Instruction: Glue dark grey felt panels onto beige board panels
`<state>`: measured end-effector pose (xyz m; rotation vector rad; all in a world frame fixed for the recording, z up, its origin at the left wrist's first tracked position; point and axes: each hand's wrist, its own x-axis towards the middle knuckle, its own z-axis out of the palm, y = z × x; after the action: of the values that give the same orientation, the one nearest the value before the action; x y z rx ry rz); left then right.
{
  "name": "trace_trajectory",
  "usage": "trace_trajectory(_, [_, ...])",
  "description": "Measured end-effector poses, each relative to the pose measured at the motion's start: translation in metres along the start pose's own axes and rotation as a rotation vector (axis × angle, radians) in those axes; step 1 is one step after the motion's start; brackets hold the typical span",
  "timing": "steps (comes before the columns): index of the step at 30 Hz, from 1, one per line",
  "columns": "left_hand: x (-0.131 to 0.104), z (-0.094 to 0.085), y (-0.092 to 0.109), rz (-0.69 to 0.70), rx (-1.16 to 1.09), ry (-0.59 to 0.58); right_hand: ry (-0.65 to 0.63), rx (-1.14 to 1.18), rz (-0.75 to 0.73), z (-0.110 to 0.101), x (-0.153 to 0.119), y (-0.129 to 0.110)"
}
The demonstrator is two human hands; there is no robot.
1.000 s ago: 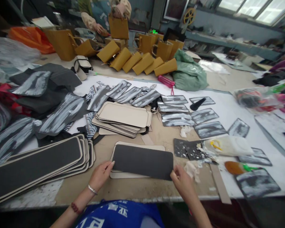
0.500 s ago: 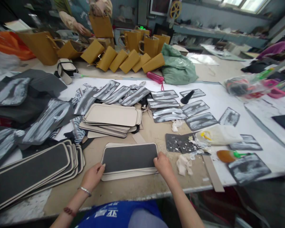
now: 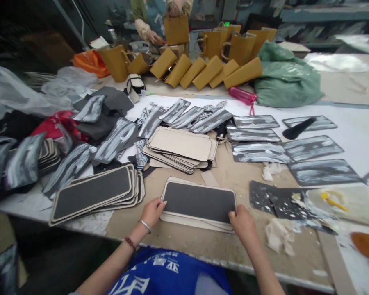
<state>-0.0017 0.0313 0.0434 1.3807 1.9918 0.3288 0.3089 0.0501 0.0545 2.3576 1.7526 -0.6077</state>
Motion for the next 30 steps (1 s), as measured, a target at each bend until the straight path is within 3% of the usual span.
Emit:
trace_trajectory(12, [0.002,0.000,-0.003,-0.031,-0.042,0.005,-0.010,-0.080,0.006,-0.004,-0.003,-0.009])
trace_trajectory(30, [0.002,-0.001,-0.006,0.049,0.004,-0.006,0.000,0.039,0.143,-0.002,-0.006,-0.011])
